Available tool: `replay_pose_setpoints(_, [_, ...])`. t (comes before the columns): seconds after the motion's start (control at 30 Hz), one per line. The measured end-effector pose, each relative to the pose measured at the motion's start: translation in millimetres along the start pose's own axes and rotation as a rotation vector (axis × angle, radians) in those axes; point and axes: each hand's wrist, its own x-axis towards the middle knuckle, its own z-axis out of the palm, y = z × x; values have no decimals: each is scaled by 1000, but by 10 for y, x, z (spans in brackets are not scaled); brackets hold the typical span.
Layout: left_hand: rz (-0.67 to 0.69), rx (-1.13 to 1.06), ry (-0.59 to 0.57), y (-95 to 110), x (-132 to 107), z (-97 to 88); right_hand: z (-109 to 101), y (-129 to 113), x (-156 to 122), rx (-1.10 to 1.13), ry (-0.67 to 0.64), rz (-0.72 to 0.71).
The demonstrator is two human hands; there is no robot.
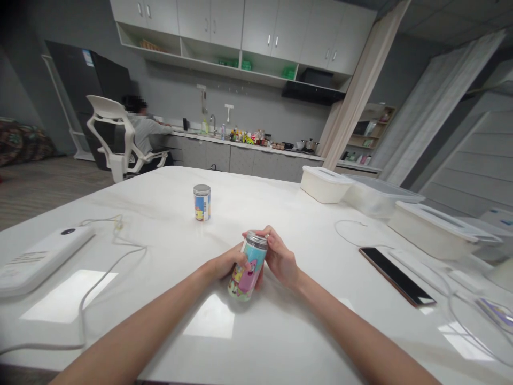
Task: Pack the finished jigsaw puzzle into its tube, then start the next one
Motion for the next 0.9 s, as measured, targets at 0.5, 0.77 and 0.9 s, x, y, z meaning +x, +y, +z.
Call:
replay_pose_setpoints(0.5, [57, 7, 84, -87, 11, -107, 46, 52, 17, 52, 22, 21])
replay_pose_setpoints(0.77, [56, -51, 73, -46, 37, -12, -38, 53, 22, 12, 16, 70])
replay_pose_setpoints(0.9, [77, -47, 42, -54, 32, -24, -34, 1, 27, -34, -21, 2])
